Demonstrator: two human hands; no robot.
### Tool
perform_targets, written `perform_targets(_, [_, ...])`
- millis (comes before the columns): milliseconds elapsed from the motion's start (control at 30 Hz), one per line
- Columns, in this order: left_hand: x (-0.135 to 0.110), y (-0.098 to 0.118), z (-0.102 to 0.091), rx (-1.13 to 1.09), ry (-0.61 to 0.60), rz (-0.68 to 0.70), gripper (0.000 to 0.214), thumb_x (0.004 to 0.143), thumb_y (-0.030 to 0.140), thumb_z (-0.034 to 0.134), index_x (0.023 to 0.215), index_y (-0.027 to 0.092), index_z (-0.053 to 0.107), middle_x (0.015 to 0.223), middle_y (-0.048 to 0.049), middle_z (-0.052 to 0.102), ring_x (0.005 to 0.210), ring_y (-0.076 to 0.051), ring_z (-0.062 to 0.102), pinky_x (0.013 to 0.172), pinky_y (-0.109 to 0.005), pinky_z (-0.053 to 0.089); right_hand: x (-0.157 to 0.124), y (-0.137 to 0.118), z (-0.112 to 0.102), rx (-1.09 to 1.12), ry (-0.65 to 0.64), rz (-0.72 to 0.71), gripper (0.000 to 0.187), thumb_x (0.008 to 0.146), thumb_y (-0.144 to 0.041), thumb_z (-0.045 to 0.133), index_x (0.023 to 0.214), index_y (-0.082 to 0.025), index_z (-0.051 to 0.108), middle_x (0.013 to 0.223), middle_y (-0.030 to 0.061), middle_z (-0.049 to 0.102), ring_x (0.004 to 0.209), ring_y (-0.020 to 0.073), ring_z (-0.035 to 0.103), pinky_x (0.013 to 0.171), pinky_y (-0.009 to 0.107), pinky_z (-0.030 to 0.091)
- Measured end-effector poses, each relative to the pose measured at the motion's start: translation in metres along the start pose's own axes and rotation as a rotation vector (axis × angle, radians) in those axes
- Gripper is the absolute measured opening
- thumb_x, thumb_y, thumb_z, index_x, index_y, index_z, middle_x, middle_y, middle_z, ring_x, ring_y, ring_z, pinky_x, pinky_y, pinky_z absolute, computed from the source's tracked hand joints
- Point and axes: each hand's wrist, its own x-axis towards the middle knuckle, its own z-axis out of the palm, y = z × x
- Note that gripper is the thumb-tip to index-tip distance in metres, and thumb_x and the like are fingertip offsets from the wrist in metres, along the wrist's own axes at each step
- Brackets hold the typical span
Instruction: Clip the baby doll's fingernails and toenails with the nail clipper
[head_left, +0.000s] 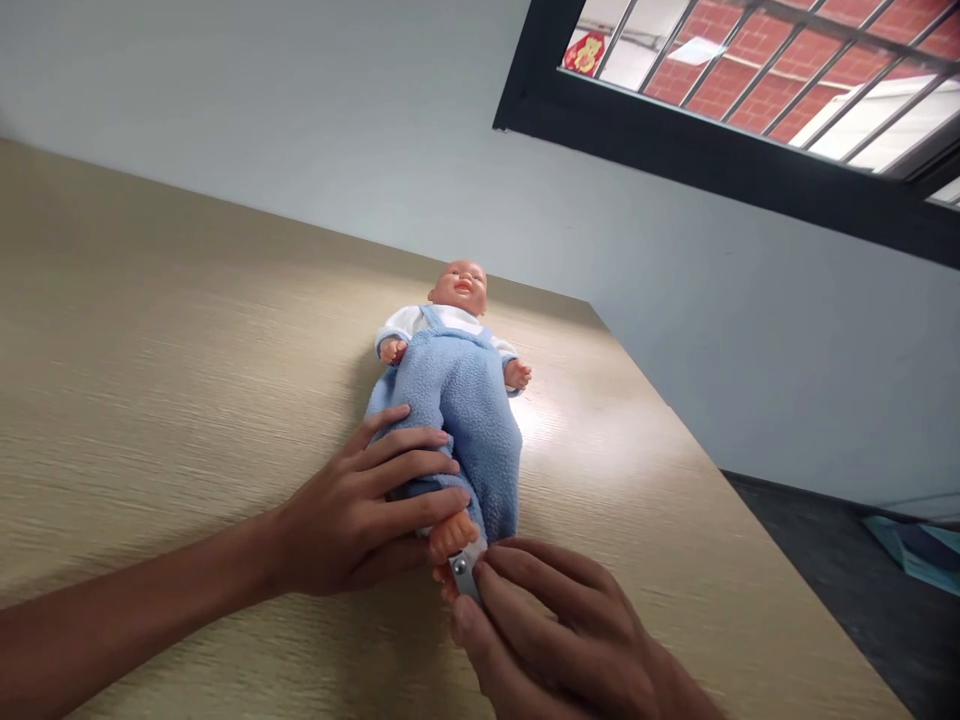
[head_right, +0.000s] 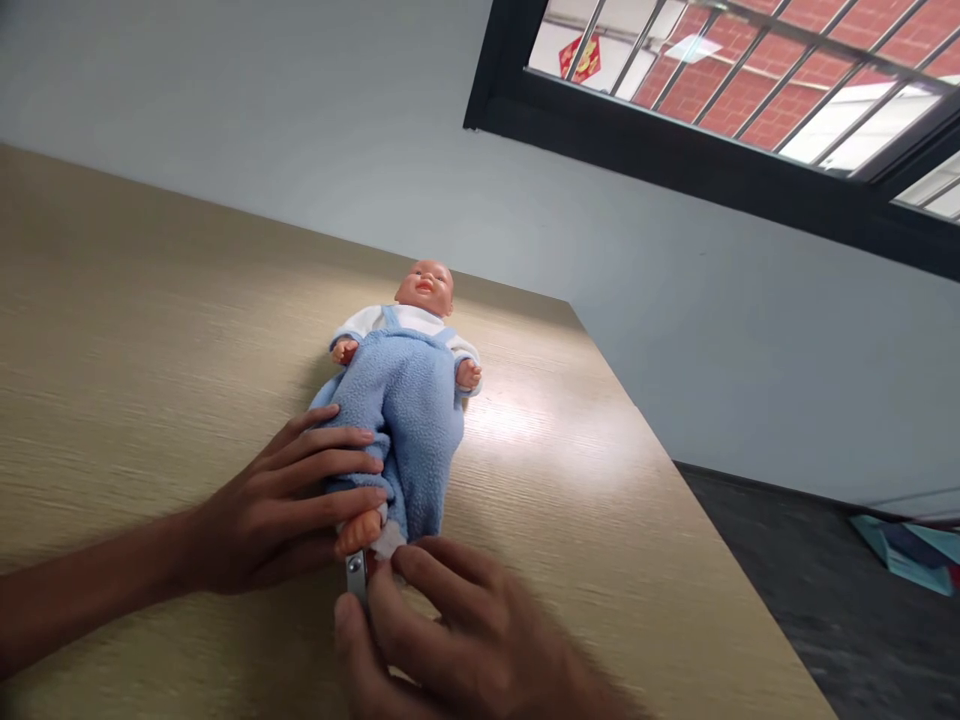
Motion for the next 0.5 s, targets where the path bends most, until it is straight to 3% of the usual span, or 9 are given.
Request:
perform_targets(233, [-0.0005,0.0002,0.0002,0.022,-0.008,-0.008,0.025,0.096,0.027,0.06,0.119,0.019,0.065,0.122,-0.0073,0.067,0.129,-0.025,0.05,0.12,-0.052,0.023,-0.0022,-0.0009,0.0006,-0.007,-0.022,-0.017,0.013,0.085,-0.004,0.061,0.086,-0.015,0.068,0.074,0.0001,0.074,0.068,0.0127,0.071,0.068,0.024,0.064])
perform_targets(400, [-0.0002,0.0001,0.0002,0.017,-0.009,-0.017,0.025,0.097,0.028,0.058,0.12,0.019,0.065,0.122,-0.0073,0.067,0.129,-0.026,0.05,0.119,-0.053,0.023,-0.008,-0.0006,0.0016,-0.024,-0.062,-0.061,0.017,0.085,-0.004,0.061,0.096,-0.015,0.069,0.082,0.0018,0.075,0.077,0.0167,0.073,0.071,0.03,0.064])
perform_targets(500, [-0.0005,-0.0001,-0.0001,0.016,-0.01,-0.01,0.025,0.097,0.028,0.058,0.119,0.02,0.065,0.123,-0.0072,0.066,0.129,-0.026,0.05,0.12,-0.052,0.023,-0.0079,-0.0001,0.0016,-0.005,-0.022,-0.031,0.016,0.086,-0.003,0.059,0.091,-0.015,0.067,0.077,-0.0001,0.074,0.073,0.0133,0.072,0.071,0.026,0.063])
